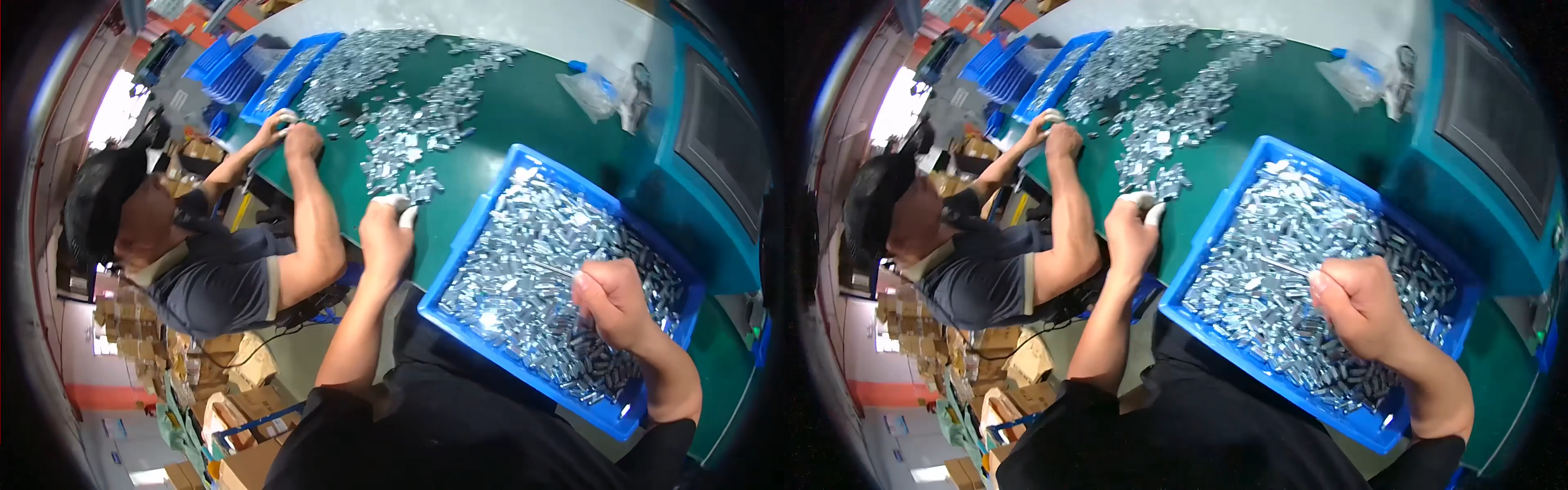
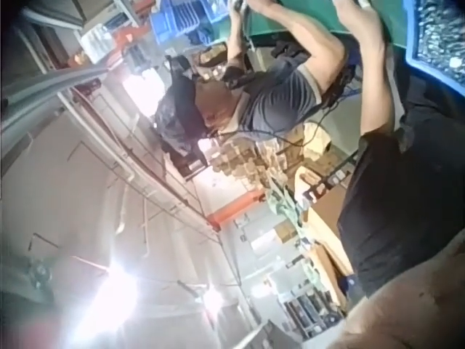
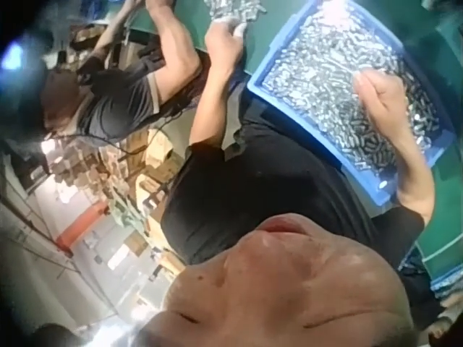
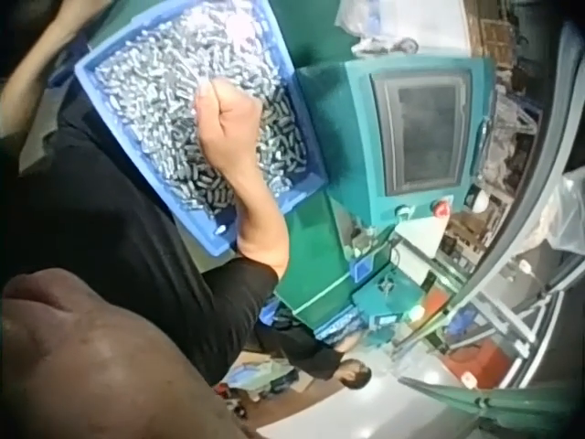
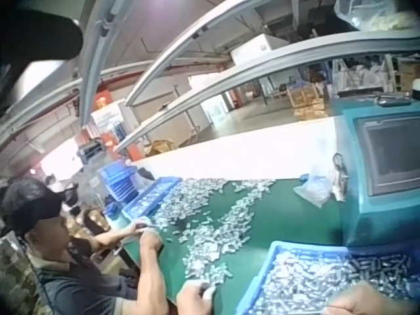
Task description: Sorting and inspecting small metal components from a blue bin on a factory production floor.
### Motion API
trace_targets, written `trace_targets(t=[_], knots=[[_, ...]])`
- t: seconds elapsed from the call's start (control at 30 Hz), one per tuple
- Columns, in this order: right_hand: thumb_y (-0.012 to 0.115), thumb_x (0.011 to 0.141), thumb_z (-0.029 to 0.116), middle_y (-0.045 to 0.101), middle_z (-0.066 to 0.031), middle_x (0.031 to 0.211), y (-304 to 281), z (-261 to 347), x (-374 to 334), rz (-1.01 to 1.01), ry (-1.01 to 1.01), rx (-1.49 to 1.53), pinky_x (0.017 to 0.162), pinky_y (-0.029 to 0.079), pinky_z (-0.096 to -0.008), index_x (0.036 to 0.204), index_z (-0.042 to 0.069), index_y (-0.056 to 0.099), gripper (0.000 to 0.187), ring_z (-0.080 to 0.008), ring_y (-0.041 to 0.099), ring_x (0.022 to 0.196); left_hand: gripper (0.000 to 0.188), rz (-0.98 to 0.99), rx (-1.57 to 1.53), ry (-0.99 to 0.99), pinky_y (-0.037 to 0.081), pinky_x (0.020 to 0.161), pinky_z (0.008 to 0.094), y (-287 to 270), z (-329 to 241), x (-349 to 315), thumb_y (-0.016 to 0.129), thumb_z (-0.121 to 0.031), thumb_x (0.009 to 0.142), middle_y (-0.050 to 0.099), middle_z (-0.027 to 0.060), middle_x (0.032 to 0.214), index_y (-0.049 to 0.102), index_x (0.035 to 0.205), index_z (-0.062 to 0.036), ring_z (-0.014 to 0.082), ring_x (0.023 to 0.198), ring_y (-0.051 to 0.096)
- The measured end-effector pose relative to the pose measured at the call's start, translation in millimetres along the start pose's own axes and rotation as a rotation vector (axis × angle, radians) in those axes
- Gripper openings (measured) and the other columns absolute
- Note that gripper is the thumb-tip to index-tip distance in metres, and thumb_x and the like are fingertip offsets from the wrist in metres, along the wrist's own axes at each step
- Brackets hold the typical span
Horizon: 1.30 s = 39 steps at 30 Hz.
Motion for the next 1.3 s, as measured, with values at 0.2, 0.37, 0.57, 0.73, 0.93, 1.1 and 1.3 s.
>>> trace_targets(t=[0.2, 0.37, 0.57, 0.73, 0.93, 1.1, 1.3], knots=[[0.049, 0.099, 0.015, 0.052, -0.0046, 0.050, 3.5, -7.9, -6.4, 0.027, 0.028, -0.003, 0.045, 0.037, -0.0286, 0.059, 0.002, 0.054, 0.042, -0.0124, 0.050, 0.043, 0.017, 0.064, 0.023, -0.132, 0.054, 0.073, 0.0418, -7.9, -4.5, -6.4, 0.077, -0.006, 0.080, 0.069, 0.0190, 0.089, 0.071, 0.095, -0.0005, 0.0356, 0.083, 0.068], [0.049, 0.101, 0.017, 0.051, -0.0035, 0.051, 5.7, -21.5, -7.5, 0.021, 0.097, 0.012, 0.044, 0.035, -0.0271, 0.060, 0.002, 0.053, 0.044, -0.0105, 0.049, 0.044, 0.018, 0.047, -0.081, -0.112, 0.054, 0.075, 0.0388, -23.8, -15.1, -10.1, 0.071, -0.003, 0.085, 0.066, 0.0169, 0.095, 0.070, 0.103, -0.0007, 0.0315, 0.085, 0.067], [0.050, 0.099, 0.013, 0.053, -0.0041, 0.051, 1.9, -32.7, -11.0, -0.024, 0.095, 0.091, 0.045, 0.037, -0.0270, 0.060, 0.002, 0.053, 0.041, -0.0123, 0.051, 0.044, 0.012, 0.373, -0.984, -0.212, 0.051, 0.075, 0.0290, -9.6, -109.4, -27.9, 0.061, -0.007, 0.098, 0.064, 0.0075, 0.095, 0.063, 0.109, -0.0025, 0.0148, 0.082, 0.063], [0.052, 0.096, 0.010, 0.053, -0.0046, 0.050, 14.2, -15.5, -3.5, 0.099, 0.036, -0.051, 0.044, 0.037, -0.0290, 0.058, 0.003, 0.052, 0.039, -0.0145, 0.052, 0.044, 0.022, 0.597, -1.087, -0.030, 0.054, 0.075, 0.0307, 10.3, -152.8, -48.9, 0.062, -0.002, 0.096, 0.067, 0.0084, 0.093, 0.067, 0.117, -0.0024, 0.0153, 0.081, 0.067], [0.052, 0.096, 0.014, 0.052, -0.0047, 0.049, 7.5, -12.6, -5.2, 0.094, 0.008, -0.202, 0.045, 0.036, -0.0307, 0.055, 0.005, 0.051, 0.043, -0.0160, 0.050, 0.042, 0.020, 0.681, -1.222, -0.122, 0.053, 0.073, 0.0293, 18.9, -150.8, -52.6, 0.065, -0.003, 0.095, 0.065, 0.0080, 0.094, 0.068, 0.114, -0.0017, 0.0153, 0.082, 0.067], [0.054, 0.093, 0.011, 0.049, -0.0054, 0.049, 7.1, -14.5, -3.4, 0.100, 0.034, -0.183, 0.045, 0.035, -0.0325, 0.058, 0.003, 0.053, 0.036, -0.0190, 0.049, 0.042, 0.021, 0.763, -1.346, -0.293, 0.053, 0.073, 0.0265, 32.2, -148.3, -62.9, 0.062, -0.006, 0.098, 0.066, 0.0048, 0.098, 0.066, 0.118, -0.0034, 0.0108, 0.083, 0.065], [0.056, 0.093, 0.010, 0.050, -0.0066, 0.050, 10.3, -12.5, -3.9, 0.108, 0.026, -0.212, 0.046, 0.036, -0.0334, 0.059, 0.003, 0.054, 0.034, -0.0202, 0.050, 0.043, 0.022, 0.701, -1.399, -0.393, 0.053, 0.072, 0.0258, 33.8, -139.8, -66.5, 0.061, -0.003, 0.097, 0.066, 0.0048, 0.097, 0.067, 0.118, -0.0035, 0.0108, 0.083, 0.064]])
Point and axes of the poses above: each hand's wrist, its own x-axis towards the middle knuckle, its own y-axis out of the palm, z = x × y, the point moved 8 cm from there along x, towards the middle knuckle
